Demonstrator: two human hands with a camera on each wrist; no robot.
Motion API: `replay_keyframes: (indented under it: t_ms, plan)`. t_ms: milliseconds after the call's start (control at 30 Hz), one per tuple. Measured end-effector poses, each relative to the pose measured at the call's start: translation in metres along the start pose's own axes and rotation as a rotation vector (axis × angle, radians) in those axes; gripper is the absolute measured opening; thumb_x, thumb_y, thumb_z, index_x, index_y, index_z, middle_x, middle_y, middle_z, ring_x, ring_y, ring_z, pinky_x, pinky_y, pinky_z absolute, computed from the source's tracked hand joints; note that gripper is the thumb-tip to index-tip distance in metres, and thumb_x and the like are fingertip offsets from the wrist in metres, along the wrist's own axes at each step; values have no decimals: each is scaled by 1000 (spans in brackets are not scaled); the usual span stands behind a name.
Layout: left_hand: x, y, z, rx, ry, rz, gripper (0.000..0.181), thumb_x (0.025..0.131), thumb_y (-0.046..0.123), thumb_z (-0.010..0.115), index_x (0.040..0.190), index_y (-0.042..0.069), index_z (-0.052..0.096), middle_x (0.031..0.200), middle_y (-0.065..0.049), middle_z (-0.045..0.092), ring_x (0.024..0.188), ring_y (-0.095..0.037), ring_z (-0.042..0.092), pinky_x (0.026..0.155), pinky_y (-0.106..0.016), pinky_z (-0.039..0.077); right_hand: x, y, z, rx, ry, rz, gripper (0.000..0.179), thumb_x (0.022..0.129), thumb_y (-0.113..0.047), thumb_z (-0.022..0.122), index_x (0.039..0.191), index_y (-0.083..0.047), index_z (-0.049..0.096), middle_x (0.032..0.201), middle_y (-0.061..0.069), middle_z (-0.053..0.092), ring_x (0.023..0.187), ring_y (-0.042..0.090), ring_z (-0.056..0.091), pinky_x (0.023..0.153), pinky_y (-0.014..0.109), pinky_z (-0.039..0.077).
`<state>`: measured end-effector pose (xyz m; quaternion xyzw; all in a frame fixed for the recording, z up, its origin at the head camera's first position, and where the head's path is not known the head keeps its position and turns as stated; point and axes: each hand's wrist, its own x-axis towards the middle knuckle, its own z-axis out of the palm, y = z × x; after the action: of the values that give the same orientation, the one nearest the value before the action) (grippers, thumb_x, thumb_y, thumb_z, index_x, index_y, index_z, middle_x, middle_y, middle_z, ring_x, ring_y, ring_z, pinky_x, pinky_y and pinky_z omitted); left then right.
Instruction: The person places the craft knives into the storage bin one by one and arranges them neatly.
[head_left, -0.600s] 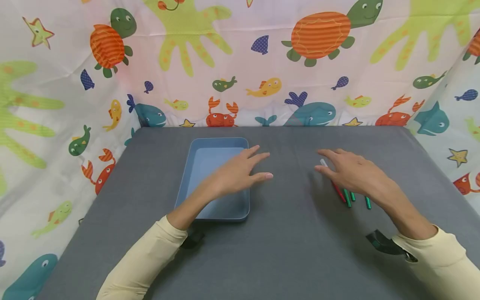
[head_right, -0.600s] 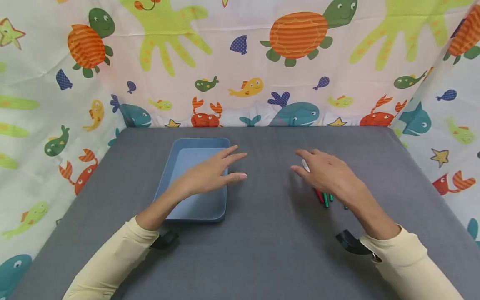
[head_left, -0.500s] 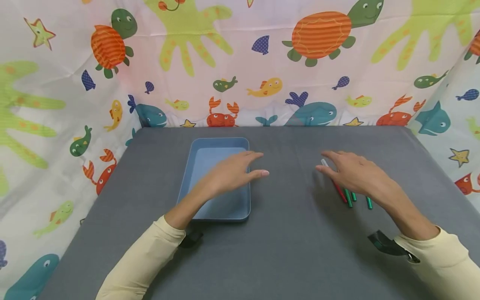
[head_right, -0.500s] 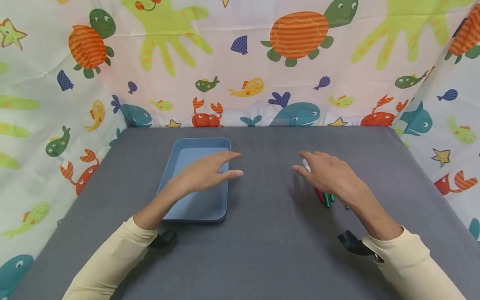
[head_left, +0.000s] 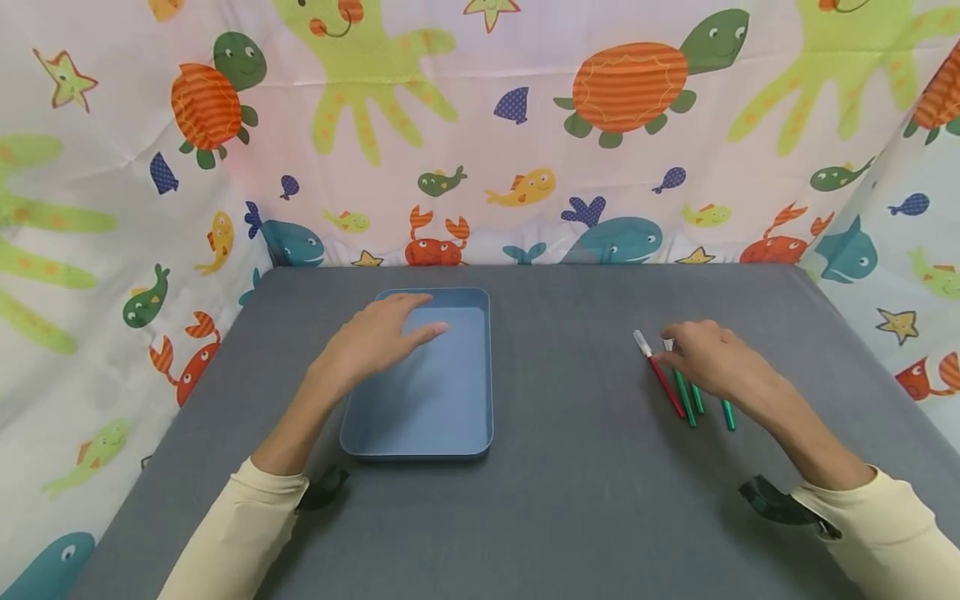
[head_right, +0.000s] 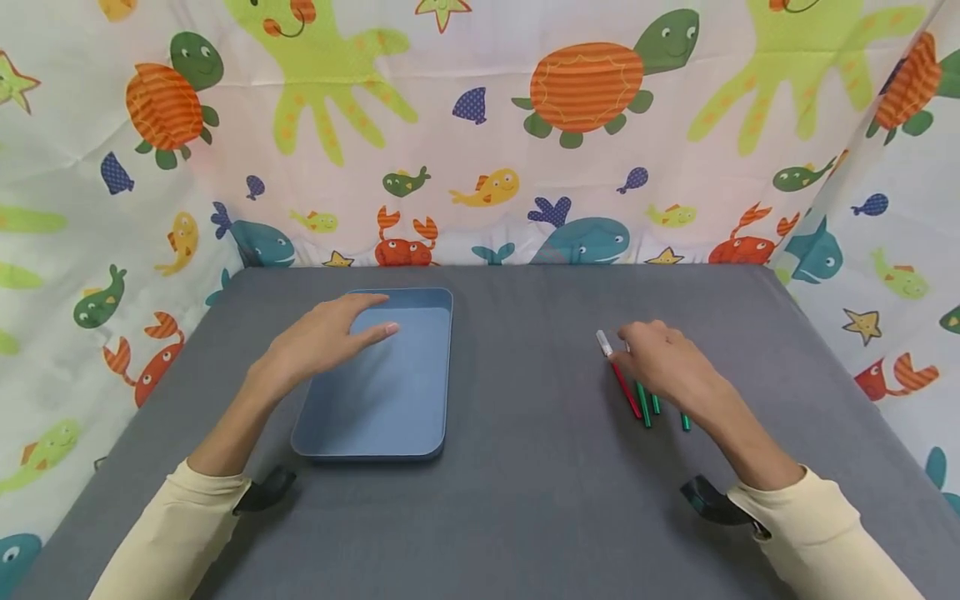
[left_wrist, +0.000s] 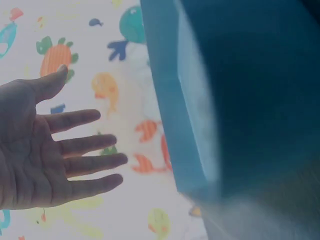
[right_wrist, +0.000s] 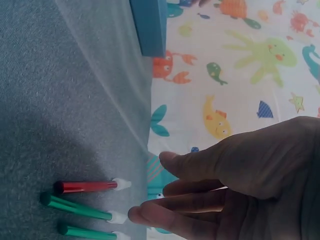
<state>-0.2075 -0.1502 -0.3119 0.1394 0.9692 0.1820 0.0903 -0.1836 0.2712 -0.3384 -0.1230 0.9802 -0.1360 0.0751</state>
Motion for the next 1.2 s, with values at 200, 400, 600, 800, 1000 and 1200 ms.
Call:
replay_keyframes:
  t_ms: [200, 400, 600, 800, 1000, 1200]
  plan:
    - [-11, -27, -1, 13, 32, -65, 75, 105, 53, 54, 163, 10, 34, 170, -23, 28, 156, -46, 32, 121, -70, 32, 7, 3, 7, 4, 6, -32, 31, 94, -8, 74, 117, 12, 70, 95, 20, 75, 72, 18, 63, 60, 32, 54]
    - [-15, -43, 1, 14, 2, -138, 84, 106, 51, 54, 165, 2, 21, 168, -29, 28, 155, -50, 31, 121, -70, 31, 14, 5, 12, 32, -38, 11, 26, 95, -7, 70, 113, 12, 72, 95, 20, 74, 71, 19, 64, 62, 35, 55]
    - [-12, -49, 0, 46, -45, -229, 90, 105, 56, 52, 163, -5, 21, 161, -34, 38, 145, -53, 45, 114, -69, 42, 17, 4, 17, 54, -63, 56, 15, 96, -4, 68, 102, 8, 74, 76, 10, 65, 62, 16, 55, 54, 29, 45]
    - [-8, -49, -2, 100, -66, -256, 85, 106, 56, 52, 153, -14, 38, 154, -37, 46, 138, -52, 53, 110, -66, 47, 16, 7, 24, 49, -51, 111, 14, 93, -7, 73, 86, 3, 67, 70, 9, 58, 60, 18, 54, 52, 30, 44]
    - [-2, -50, -3, 94, -97, -263, 74, 105, 52, 57, 143, -12, 53, 134, -33, 64, 99, -34, 73, 89, -50, 61, 15, 8, 25, 43, -68, 132, 18, 91, -8, 76, 80, -1, 64, 70, 9, 57, 57, 18, 55, 50, 30, 45]
    - [3, -44, 0, 72, -120, -272, 62, 103, 42, 65, 132, -12, 60, 105, -24, 73, 74, -26, 75, 68, -34, 59, 15, 8, 24, 44, -74, 139, 20, 92, -7, 73, 75, -3, 62, 69, 9, 56, 55, 17, 56, 50, 29, 45]
